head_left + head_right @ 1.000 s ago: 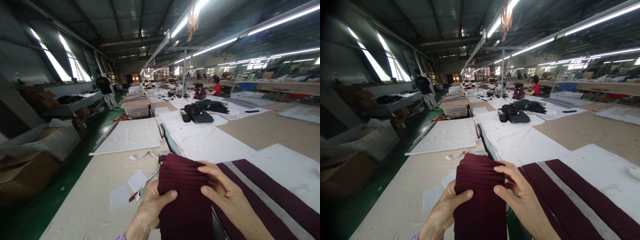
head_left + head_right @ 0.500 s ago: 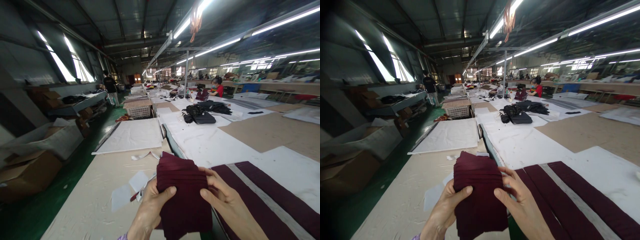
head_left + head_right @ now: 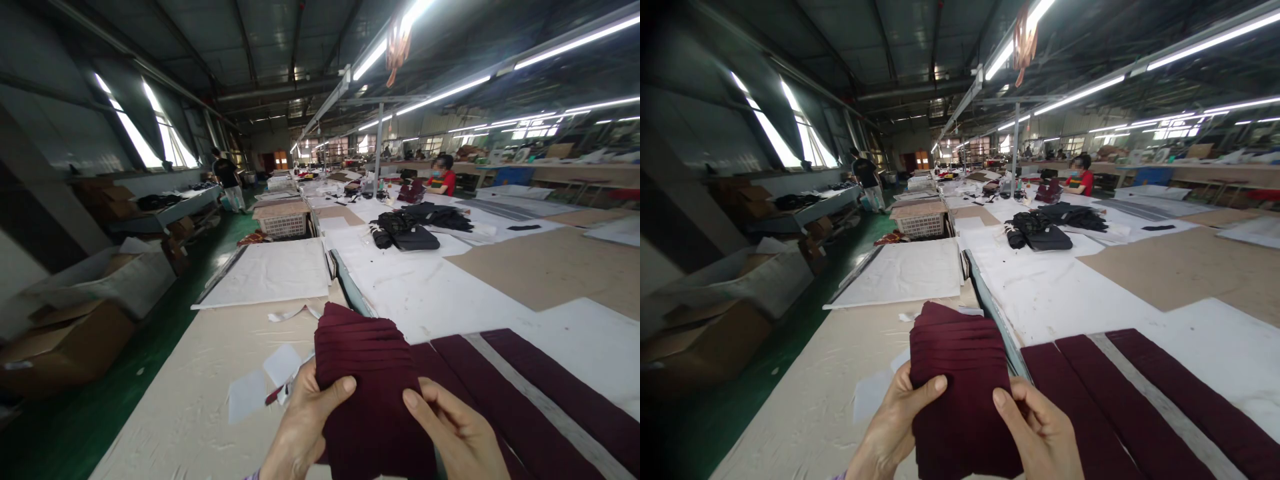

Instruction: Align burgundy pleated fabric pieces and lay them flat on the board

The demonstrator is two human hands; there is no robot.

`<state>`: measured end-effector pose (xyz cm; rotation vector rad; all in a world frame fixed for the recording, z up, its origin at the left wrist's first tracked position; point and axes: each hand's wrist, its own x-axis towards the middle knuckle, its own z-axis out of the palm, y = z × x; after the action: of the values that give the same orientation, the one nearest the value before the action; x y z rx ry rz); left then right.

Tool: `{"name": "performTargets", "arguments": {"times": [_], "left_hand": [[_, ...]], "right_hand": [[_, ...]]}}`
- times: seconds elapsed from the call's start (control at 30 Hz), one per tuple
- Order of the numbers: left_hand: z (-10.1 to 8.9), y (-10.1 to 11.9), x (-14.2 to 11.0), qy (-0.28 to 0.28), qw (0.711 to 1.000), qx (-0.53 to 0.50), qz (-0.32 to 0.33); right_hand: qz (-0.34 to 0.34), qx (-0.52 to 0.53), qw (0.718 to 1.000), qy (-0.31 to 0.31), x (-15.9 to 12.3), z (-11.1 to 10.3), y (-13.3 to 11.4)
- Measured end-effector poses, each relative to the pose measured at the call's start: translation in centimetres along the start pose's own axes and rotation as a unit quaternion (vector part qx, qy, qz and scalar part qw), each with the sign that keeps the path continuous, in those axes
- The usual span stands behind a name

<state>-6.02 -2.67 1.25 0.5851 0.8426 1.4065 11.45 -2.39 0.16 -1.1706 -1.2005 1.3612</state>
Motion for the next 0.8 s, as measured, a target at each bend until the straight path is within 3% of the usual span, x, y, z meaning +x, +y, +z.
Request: {"name": "performTargets", "arguments": {"times": [0.23, 0.4, 0.5, 0.63, 0.8], "left_hand": [[0.0, 0.1, -0.1, -0.001, 1.000, -0.001, -0.010], [-0.3, 0.3, -0.4, -0.055, 0.998, 0.021, -0.038], [-0.3, 0.6, -0.5, -0.074, 0.996, 0.023, -0.050], [-0.1, 0.7, -0.4, -0.045, 0.998, 0.023, -0.028], [0.6, 0.7, 0.0, -0.036, 0.999, -0.006, 0.000]], "right_hand": [[-0.053, -0.044, 0.998, -0.001, 0.4, -0.8, 0.3], [-0.135, -0.047, 0.990, -0.014, 1.9, -1.5, -1.0], [-0.095, 0.000, 0.994, -0.060, 2.5, -1.5, -1.6], [-0.059, 0.076, 0.991, -0.092, 2.3, -1.1, -1.2], [0.011, 0.016, 0.996, -0.092, 1.0, -0.4, -1.5]]}}
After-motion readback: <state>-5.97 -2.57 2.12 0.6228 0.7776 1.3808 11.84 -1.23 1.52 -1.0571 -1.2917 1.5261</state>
